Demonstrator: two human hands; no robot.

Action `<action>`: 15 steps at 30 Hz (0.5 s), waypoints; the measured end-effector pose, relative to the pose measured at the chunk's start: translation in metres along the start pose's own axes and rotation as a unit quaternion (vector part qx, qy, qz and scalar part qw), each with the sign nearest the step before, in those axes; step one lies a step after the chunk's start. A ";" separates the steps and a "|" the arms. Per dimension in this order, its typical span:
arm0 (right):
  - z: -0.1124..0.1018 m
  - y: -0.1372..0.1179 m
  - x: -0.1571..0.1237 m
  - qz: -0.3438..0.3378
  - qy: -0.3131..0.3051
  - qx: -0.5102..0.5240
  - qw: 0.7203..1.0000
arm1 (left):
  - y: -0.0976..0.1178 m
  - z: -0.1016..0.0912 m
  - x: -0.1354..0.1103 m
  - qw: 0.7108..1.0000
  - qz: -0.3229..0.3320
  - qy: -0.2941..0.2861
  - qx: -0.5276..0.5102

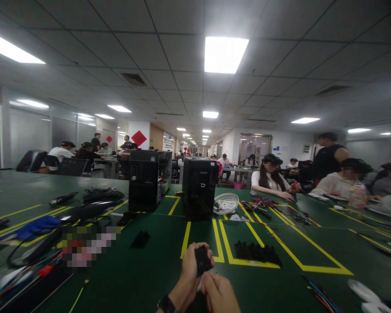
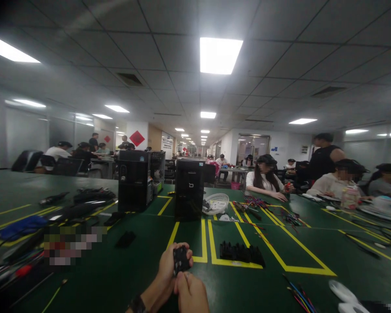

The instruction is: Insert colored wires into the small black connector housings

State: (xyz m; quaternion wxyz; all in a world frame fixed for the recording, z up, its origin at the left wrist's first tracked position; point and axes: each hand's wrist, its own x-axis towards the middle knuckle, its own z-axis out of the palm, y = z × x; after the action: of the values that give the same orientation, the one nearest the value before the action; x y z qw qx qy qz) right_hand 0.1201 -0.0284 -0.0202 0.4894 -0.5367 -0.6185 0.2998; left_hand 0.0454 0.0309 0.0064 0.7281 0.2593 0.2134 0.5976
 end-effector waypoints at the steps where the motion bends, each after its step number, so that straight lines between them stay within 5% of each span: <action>1: 0.001 0.000 0.000 -0.001 0.008 0.001 1.000 | 0.000 0.000 0.000 1.000 0.000 -0.005 -0.006; 15: -0.001 -0.015 0.000 0.034 -0.031 -0.016 0.999 | 0.000 0.003 -0.007 0.998 -0.037 0.016 -0.050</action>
State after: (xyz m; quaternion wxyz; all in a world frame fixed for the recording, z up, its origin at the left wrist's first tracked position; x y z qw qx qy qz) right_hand 0.1157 -0.0327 -0.0065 0.4506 -0.5557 -0.6197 0.3227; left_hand 0.0458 0.0235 0.0086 0.7583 0.2052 0.2047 0.5840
